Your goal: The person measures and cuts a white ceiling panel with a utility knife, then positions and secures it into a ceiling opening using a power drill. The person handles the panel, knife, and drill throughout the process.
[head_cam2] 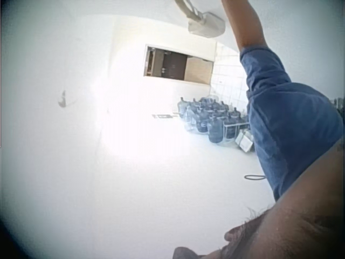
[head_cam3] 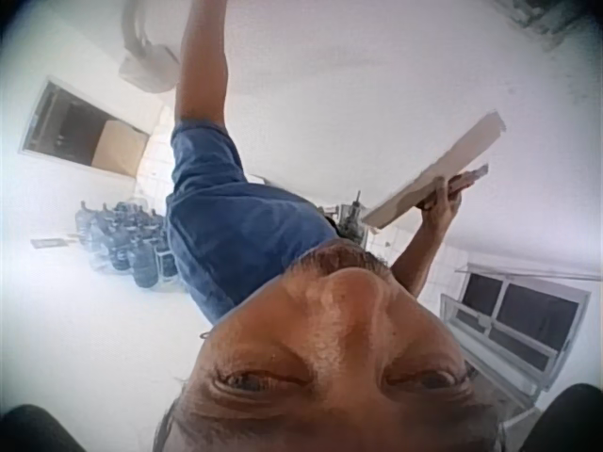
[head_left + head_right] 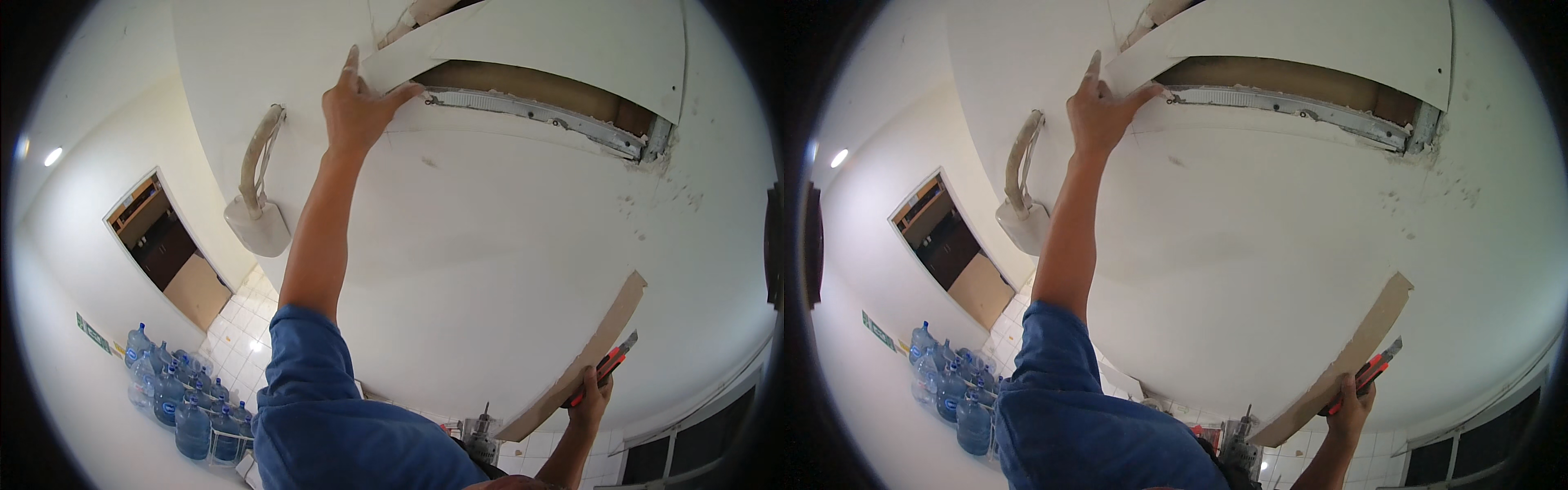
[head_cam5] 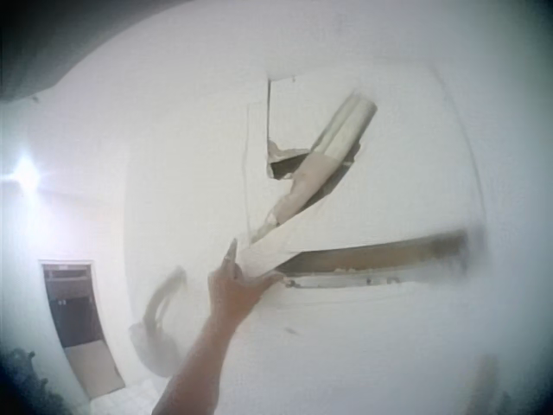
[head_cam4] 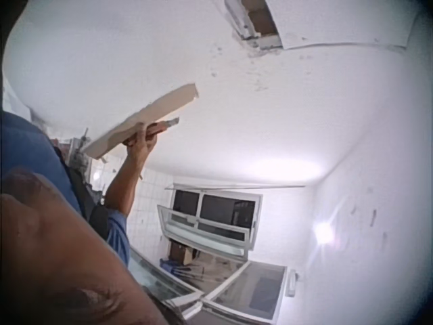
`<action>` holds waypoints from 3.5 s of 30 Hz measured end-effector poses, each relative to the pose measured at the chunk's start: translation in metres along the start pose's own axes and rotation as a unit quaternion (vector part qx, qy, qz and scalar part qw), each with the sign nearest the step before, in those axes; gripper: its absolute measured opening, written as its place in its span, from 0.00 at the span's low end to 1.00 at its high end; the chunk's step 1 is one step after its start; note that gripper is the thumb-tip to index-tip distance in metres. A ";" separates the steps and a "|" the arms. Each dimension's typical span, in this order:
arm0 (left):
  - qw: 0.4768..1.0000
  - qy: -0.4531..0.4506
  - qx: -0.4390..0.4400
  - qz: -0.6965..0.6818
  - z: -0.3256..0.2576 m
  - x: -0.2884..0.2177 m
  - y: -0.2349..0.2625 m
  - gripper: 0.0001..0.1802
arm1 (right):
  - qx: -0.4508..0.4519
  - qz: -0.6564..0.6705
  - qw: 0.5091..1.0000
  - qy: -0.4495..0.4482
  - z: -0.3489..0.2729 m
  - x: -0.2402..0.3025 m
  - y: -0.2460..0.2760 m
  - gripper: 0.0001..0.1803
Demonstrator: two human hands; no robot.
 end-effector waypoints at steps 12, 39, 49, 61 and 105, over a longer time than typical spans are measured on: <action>0.998 -0.015 0.049 -0.025 -0.002 0.043 0.003 0.48 | -0.009 -0.005 1.000 -0.003 -0.003 -0.002 0.014 0.22; 0.995 0.077 0.055 -0.026 0.022 0.040 -0.015 0.34 | -0.019 -0.023 0.999 -0.016 -0.003 -0.007 0.003 0.20; 0.995 0.054 0.020 0.082 -0.005 0.024 0.001 0.45 | 0.003 -0.048 0.999 0.022 -0.005 0.009 -0.005 0.21; 0.964 -0.108 0.063 0.235 0.029 -0.023 -0.012 0.46 | -0.031 -0.027 0.999 0.009 -0.004 0.001 0.009 0.19; 0.981 -0.044 -0.034 0.183 -0.062 0.078 0.093 0.35 | -0.006 0.007 1.000 -0.011 -0.004 -0.008 -0.006 0.18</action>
Point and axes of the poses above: each hand's wrist, its own z-axis towards the middle knuckle, its own y-axis out of the back of the hand, x = y × z, the point moved 6 cm from there along z, towards the middle knuckle, and after that the axes turned 1 degree about y, right-handed, at the moved point
